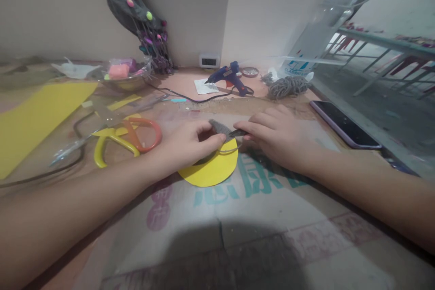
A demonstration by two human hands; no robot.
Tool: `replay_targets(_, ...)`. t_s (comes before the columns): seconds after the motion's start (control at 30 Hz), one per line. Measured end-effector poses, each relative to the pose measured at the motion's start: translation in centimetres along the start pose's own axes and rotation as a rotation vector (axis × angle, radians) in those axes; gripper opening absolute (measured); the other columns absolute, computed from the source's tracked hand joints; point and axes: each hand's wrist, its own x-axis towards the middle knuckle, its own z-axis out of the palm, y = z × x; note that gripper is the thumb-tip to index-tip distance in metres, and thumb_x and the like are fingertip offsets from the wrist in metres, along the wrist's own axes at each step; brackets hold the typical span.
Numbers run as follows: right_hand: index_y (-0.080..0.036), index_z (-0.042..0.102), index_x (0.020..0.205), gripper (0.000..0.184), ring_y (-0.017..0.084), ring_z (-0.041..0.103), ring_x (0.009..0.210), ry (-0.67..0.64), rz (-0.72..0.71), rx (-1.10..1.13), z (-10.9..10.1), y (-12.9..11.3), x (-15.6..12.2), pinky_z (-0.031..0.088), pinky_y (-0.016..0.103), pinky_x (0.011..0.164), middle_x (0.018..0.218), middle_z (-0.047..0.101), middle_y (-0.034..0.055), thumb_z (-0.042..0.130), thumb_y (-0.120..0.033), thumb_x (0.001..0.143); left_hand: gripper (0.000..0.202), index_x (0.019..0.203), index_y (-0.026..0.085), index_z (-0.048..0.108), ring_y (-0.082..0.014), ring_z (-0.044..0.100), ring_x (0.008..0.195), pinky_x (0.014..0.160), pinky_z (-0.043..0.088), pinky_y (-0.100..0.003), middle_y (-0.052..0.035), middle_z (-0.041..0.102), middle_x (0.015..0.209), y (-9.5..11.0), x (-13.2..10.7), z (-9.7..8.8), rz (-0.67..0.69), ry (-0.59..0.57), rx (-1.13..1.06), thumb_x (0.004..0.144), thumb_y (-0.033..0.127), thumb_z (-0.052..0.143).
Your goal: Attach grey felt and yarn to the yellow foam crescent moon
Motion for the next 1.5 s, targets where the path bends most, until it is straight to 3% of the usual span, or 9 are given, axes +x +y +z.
replay_targets(0.1,-0.015,0.062,0.114,0.030,0.020,0.055,0.079,0.017,0.089,0.154,0.0,-0.2,-0.1,0.035,0.032,0.068,0.088,0.066,0.0081,0.043,-0.032,0.098,0.029,0.085,0.016,0.067,-0.0152,0.058,0.068,0.059,0.042,-0.025,-0.0019,0.067,0.078,-0.2,0.1,0.0,-0.026,-0.006,-0.066,0.083,0.043,0.056)
replay_targets(0.2,-0.014,0.059,0.115,0.029,0.018,0.058,0.077,0.019,0.297,0.407,-0.5,-0.8,0.1,0.042,0.030,0.066,0.090,0.066,0.0081,0.047,-0.031,0.095,0.031,0.093,0.016,0.068,-0.0174,0.062,0.076,0.064,0.045,-0.026,-0.0034,0.071,0.088,-0.2,0.2,0.0,-0.046,-0.019,-0.138,0.084,0.043,0.055)
replay_targets(0.33,-0.017,0.063,0.097,0.022,0.015,0.059,0.064,-0.054,0.597,0.730,-1.0,-1.7,1.0,0.045,0.026,0.057,0.076,0.066,0.0025,0.058,-0.036,0.086,0.029,0.093,0.016,0.069,-0.0164,0.063,0.076,0.064,0.046,-0.025,-0.0033,0.071,0.090,0.0,0.3,0.0,-0.015,-0.062,-0.199,0.084,0.041,0.057)
replay_targets(0.43,-0.017,0.066,0.083,0.020,0.015,0.060,0.066,-0.134,0.707,0.897,-1.0,-2.1,1.8,0.046,0.025,0.057,0.073,0.067,0.0020,0.058,-0.035,0.084,0.029,0.090,0.016,0.068,-0.0140,0.059,0.070,0.060,0.044,-0.023,-0.0027,0.069,0.084,0.0,0.2,0.1,-0.011,-0.079,-0.205,0.083,0.043,0.059)
replay_targets(0.6,-0.017,0.068,0.076,0.021,0.014,0.056,0.063,-0.212,0.712,0.907,-0.6,-2.1,2.0,0.042,0.023,0.053,0.068,0.064,0.0016,0.057,-0.034,0.083,0.034,0.082,0.014,0.065,-0.0106,0.051,0.061,0.053,0.037,-0.021,0.0003,0.061,0.070,0.0,0.1,0.1,-0.030,-0.112,-0.226,0.082,0.048,0.062)
replay_targets(0.8,-0.017,0.067,0.078,0.027,0.014,0.056,0.063,-0.220,0.635,0.911,0.0,-2.4,1.4,0.042,0.022,0.053,0.069,0.064,0.0020,0.051,-0.036,0.088,0.040,0.079,0.015,0.063,-0.0124,0.054,0.067,0.061,0.041,-0.023,-0.0008,0.060,0.071,0.1,0.3,-0.2,-0.008,-0.188,-0.264,0.085,0.053,0.055)
replay_targets(1.03,-0.016,0.068,0.081,0.027,0.016,0.059,0.065,-0.164,0.552,0.916,0.1,-2.6,1.5,0.045,0.024,0.055,0.073,0.068,0.0040,0.048,-0.033,0.090,0.028,0.077,0.016,0.062,-0.0111,0.046,0.060,0.052,0.033,-0.022,0.0029,0.052,0.063,0.5,-0.1,0.1,0.006,-0.116,-0.168,0.084,0.042,0.057)
replay_targets(1.2,-0.017,0.067,0.082,0.020,0.016,0.061,0.068,-0.192,0.645,0.951,-0.3,-2.4,1.7,0.047,0.024,0.058,0.075,0.069,0.0034,0.054,-0.032,0.085,0.026,0.075,0.016,0.062,-0.0111,0.048,0.064,0.056,0.035,-0.021,0.0028,0.054,0.067,0.6,-0.1,-0.1,0.046,-0.101,-0.154,0.085,0.039,0.057)
replay_targets(1.5,-0.016,0.065,0.081,0.025,0.012,0.054,0.063,-0.251,0.714,1.040,-0.8,-2.8,1.8,0.043,0.022,0.056,0.070,0.060,0.0009,0.055,-0.038,0.086,0.027,0.080,0.017,0.067,-0.0133,0.054,0.068,0.059,0.040,-0.023,0.0001,0.062,0.073,0.5,0.0,-0.2,0.064,-0.162,-0.150,0.084,0.042,0.058)
